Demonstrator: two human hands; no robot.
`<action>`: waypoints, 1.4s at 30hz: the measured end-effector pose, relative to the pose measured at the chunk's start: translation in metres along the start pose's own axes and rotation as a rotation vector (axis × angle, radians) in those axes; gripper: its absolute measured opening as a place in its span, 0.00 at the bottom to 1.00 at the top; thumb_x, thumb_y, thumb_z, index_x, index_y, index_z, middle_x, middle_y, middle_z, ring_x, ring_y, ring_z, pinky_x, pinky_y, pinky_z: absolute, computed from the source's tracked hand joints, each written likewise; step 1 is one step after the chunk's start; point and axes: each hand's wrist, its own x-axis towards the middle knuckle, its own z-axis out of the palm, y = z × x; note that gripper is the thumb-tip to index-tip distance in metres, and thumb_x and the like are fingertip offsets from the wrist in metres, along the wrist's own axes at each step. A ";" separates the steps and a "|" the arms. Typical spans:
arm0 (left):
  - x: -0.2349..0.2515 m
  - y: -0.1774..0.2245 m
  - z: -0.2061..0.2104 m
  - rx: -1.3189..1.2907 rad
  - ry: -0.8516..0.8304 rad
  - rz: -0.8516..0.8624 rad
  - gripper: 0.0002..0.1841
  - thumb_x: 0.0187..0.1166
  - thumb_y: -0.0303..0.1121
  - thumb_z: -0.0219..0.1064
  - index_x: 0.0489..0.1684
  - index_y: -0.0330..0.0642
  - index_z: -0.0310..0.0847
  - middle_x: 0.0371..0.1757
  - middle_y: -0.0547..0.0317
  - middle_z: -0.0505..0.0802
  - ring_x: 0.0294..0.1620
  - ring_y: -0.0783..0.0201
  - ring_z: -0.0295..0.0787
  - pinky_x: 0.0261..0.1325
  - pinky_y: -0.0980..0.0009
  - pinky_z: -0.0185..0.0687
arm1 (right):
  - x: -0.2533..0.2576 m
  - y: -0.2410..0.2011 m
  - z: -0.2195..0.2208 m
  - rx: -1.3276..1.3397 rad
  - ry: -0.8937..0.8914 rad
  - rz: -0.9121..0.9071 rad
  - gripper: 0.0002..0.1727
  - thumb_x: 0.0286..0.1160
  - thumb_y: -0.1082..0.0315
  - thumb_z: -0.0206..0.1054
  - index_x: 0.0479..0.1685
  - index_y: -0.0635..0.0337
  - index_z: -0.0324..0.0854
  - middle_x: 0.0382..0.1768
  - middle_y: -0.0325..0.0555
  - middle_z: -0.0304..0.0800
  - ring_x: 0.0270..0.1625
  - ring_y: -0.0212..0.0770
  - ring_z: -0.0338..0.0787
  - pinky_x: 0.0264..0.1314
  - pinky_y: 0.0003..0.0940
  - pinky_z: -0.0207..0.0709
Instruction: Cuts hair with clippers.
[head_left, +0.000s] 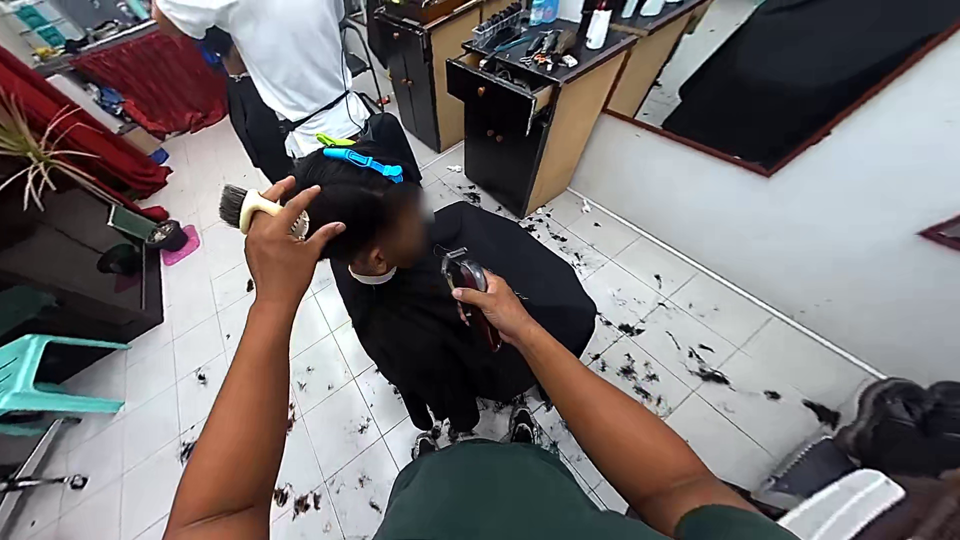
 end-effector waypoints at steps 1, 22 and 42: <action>0.000 -0.006 0.004 0.003 -0.025 0.008 0.28 0.69 0.46 0.82 0.69 0.45 0.88 0.80 0.39 0.81 0.79 0.38 0.77 0.77 0.38 0.69 | 0.006 -0.004 0.008 -0.047 -0.007 -0.004 0.21 0.80 0.67 0.70 0.68 0.65 0.73 0.34 0.48 0.85 0.29 0.38 0.87 0.37 0.33 0.87; 0.000 -0.016 0.015 0.001 -0.091 -0.086 0.28 0.75 0.49 0.77 0.74 0.53 0.85 0.80 0.48 0.83 0.79 0.43 0.79 0.74 0.38 0.72 | 0.048 -0.034 0.064 -0.511 0.044 -0.124 0.26 0.88 0.46 0.61 0.58 0.65 0.80 0.42 0.56 0.89 0.42 0.48 0.91 0.51 0.50 0.85; -0.063 0.020 0.054 -0.002 0.200 0.100 0.09 0.82 0.34 0.70 0.48 0.42 0.95 0.48 0.42 0.96 0.48 0.48 0.95 0.49 0.49 0.87 | 0.040 -0.014 0.043 -0.278 -0.099 -0.018 0.30 0.67 0.67 0.81 0.67 0.64 0.72 0.40 0.54 0.85 0.29 0.41 0.85 0.35 0.36 0.84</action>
